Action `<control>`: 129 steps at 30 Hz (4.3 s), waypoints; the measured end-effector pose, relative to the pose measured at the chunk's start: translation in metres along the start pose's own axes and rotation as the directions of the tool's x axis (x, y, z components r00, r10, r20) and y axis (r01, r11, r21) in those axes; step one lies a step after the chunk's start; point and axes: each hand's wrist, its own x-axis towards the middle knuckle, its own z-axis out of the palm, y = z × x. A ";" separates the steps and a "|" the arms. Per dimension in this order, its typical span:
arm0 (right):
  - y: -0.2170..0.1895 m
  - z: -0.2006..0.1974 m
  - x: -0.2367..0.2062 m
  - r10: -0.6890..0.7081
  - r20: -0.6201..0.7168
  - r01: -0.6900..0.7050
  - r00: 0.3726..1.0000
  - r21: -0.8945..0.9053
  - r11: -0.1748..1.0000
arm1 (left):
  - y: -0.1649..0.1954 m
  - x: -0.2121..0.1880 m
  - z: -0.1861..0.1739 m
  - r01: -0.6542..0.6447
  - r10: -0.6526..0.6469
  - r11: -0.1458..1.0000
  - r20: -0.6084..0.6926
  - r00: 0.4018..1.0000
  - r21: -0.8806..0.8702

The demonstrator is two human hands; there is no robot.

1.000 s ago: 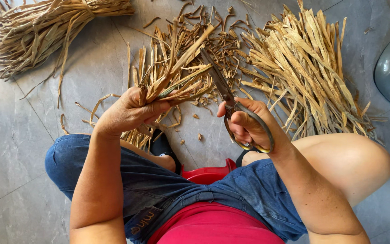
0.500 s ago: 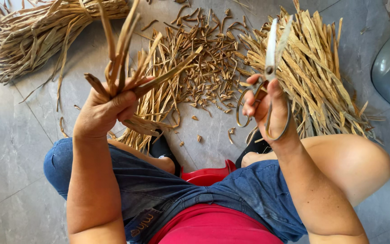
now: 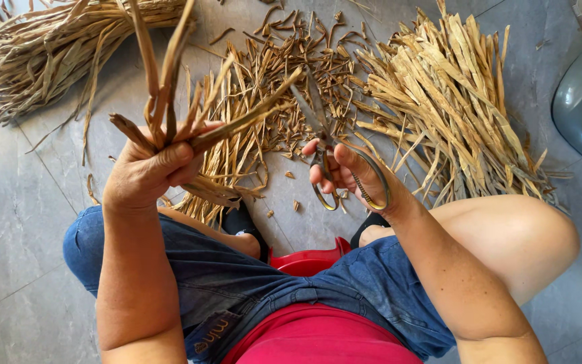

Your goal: The person sits on a low stool and trims dried leaf strips with scissors, cutting off dark ends and hard edges over their lap, letting the trimmed scraps fall onto a pile on the floor, and placing the trimmed light-colored strips onto a growing pile beside them.

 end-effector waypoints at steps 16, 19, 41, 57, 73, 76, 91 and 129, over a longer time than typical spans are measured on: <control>0.018 0.001 0.000 -0.149 -0.130 0.168 0.980 0.155 0.974 | 0.010 0.007 0.006 -0.093 0.089 0.995 -0.085 0.992 -0.043; 0.021 0.018 -0.010 -0.156 0.057 0.155 0.986 0.016 0.988 | 0.008 0.009 0.007 -0.120 0.114 0.991 -0.092 0.989 -0.063; 0.011 0.001 0.009 -0.194 -0.289 0.226 0.938 0.082 0.971 | -0.011 0.051 0.048 0.103 -0.109 0.994 -0.150 0.983 -0.046; 0.031 0.034 0.031 -0.581 -0.234 0.468 0.780 -0.398 0.789 | -0.072 0.104 0.137 -0.132 0.116 0.990 -0.253 0.960 -0.048; -0.039 -0.021 -0.053 -0.676 -0.417 0.639 0.608 -0.248 0.728 | -0.121 0.131 0.190 -0.206 -0.002 0.885 0.443 0.896 0.419; -0.047 -0.040 -0.088 -0.703 -0.536 0.646 0.468 -0.335 0.686 | -0.147 0.135 0.206 -0.147 -0.105 0.817 0.395 0.913 0.557; -0.024 -0.197 -0.291 -0.459 -0.832 0.887 -0.312 -0.428 0.172 | -0.299 0.311 0.250 0.189 -0.191 0.854 -0.046 0.981 0.484; -0.061 -0.116 -0.185 -0.506 -0.861 0.756 0.059 -0.292 0.585 | -0.377 0.334 0.283 -0.440 -0.103 -0.092 0.431 0.896 0.893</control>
